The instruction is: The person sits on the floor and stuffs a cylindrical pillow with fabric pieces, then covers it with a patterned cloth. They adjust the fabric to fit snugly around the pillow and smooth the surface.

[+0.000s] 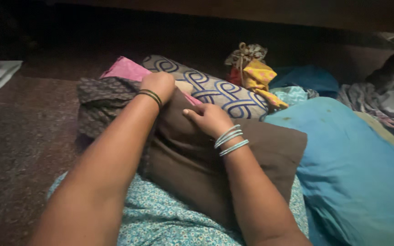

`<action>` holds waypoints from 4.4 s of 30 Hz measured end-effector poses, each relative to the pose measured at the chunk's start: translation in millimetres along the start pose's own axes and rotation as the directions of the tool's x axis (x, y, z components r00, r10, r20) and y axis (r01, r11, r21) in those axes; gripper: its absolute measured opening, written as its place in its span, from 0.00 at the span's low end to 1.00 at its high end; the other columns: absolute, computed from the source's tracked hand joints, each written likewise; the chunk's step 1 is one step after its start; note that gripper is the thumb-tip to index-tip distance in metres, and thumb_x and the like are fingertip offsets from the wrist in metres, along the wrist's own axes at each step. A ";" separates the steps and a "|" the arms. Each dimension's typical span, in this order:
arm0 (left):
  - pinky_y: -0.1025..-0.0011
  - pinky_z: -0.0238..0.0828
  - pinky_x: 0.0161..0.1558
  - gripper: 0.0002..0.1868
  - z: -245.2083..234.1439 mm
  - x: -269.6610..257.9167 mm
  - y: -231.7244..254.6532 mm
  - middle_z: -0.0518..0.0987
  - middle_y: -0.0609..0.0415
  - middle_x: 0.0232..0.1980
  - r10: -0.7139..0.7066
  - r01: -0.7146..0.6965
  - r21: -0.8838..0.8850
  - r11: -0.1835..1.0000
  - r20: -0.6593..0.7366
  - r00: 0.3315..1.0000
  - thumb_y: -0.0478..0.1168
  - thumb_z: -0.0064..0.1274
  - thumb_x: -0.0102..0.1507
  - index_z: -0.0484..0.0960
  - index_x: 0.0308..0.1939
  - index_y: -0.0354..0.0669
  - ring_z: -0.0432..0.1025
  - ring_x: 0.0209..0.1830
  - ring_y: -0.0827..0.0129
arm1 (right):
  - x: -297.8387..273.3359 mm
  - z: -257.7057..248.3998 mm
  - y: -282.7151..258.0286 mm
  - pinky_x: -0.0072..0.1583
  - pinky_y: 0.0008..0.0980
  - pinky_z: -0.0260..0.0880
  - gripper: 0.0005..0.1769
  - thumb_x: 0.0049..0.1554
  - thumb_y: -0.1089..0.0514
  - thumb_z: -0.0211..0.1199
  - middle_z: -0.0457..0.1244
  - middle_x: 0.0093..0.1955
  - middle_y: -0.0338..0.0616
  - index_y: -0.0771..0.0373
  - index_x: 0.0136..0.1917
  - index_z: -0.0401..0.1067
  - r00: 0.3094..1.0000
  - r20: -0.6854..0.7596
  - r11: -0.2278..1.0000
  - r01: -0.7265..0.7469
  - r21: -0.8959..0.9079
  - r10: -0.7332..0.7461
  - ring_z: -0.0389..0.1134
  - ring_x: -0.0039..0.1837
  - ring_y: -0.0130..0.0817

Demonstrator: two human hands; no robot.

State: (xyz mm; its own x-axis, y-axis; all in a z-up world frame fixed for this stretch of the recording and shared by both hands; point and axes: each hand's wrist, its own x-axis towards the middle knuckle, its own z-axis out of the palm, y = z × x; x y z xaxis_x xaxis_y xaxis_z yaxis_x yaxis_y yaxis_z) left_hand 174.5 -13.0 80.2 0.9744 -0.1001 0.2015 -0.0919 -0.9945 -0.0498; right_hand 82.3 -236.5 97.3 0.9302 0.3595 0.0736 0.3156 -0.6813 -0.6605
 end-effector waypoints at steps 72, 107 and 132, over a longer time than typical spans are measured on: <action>0.54 0.71 0.52 0.15 25.2 -236.1 13.4 0.75 0.42 0.48 -0.324 0.128 -0.678 0.724 -0.170 0.930 0.45 0.61 0.56 0.77 0.40 0.41 0.72 0.51 0.44 | -6.1 66.6 -33.9 0.60 0.48 0.72 0.22 0.51 0.43 0.64 0.71 0.52 0.60 0.62 0.50 0.80 0.941 0.337 0.834 0.205 -0.513 -0.024 0.73 0.56 0.55; 0.48 0.73 0.49 0.19 16.7 -54.8 113.0 0.82 0.37 0.43 -0.299 0.044 -0.660 0.750 -0.278 0.913 0.36 0.52 0.51 0.81 0.47 0.40 0.76 0.46 0.42 | 24.1 -32.4 108.1 0.56 0.21 0.68 0.11 0.64 0.65 0.59 0.69 0.53 0.39 0.72 0.58 0.75 0.864 -0.504 0.596 0.410 0.691 -0.010 0.68 0.52 0.22; 0.44 0.72 0.36 0.13 9.6 -86.3 145.4 0.82 0.41 0.33 -0.183 0.092 -0.587 0.804 -0.098 0.978 0.40 0.46 0.66 0.69 0.53 0.44 0.78 0.33 0.43 | 61.6 45.2 149.5 0.40 0.28 0.65 0.07 0.55 0.65 0.60 0.69 0.36 0.39 0.65 0.45 0.78 0.900 -0.422 0.915 0.071 0.397 0.113 0.66 0.37 0.23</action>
State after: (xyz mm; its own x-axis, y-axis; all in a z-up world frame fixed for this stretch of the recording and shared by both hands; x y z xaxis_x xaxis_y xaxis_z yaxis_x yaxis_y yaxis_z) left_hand 79.1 -148.7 46.2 0.9498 0.0814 0.3020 -0.1050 -0.8264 0.5532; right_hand 178.3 -287.4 -30.7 0.9514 -0.0225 0.3070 0.2809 -0.3447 -0.8957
